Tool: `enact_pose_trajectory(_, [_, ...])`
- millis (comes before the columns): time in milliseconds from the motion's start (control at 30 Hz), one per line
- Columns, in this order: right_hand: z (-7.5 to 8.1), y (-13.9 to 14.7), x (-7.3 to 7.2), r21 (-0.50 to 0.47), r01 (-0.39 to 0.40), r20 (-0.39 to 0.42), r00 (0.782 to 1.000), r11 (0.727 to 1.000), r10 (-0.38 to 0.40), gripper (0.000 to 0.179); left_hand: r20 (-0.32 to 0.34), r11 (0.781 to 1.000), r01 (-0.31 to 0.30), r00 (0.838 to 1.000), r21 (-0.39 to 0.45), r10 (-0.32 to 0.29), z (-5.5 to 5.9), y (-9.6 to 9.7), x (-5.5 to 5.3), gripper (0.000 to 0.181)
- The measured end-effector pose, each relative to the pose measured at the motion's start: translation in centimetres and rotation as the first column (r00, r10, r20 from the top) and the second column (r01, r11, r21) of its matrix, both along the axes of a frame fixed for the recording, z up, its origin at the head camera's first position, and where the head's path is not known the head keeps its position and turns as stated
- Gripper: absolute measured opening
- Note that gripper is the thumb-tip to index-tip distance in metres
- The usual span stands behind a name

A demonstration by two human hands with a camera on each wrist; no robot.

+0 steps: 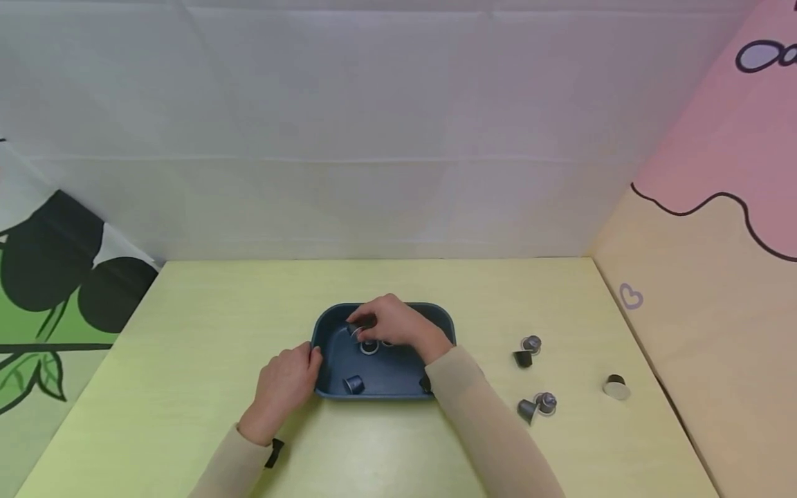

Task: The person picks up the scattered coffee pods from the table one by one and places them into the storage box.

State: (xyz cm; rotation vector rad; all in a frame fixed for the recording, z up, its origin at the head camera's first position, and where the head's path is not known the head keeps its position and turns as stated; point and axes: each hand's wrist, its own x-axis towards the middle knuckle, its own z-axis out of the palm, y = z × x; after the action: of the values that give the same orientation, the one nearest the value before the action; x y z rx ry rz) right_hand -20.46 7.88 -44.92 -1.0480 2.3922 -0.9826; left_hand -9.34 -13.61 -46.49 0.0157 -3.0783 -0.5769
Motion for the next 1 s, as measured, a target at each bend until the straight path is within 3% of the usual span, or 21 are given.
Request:
enact_pose_trajectory(333, [-0.04,-0.58,0.43,0.054,-0.022,-0.004,1.000,0.998,0.022,0.034,-0.002,1.000,0.003,1.000,-0.007,-0.003,-0.13,0.06,-0.09,0.033])
enact_pose_trajectory(1000, [-0.50,-0.68,0.41,0.066,-0.006,-0.002,1.000,0.998,0.006,0.034,0.010,1.000,-0.009,1.000,-0.006,0.009,-0.14,0.19,-0.22,0.034])
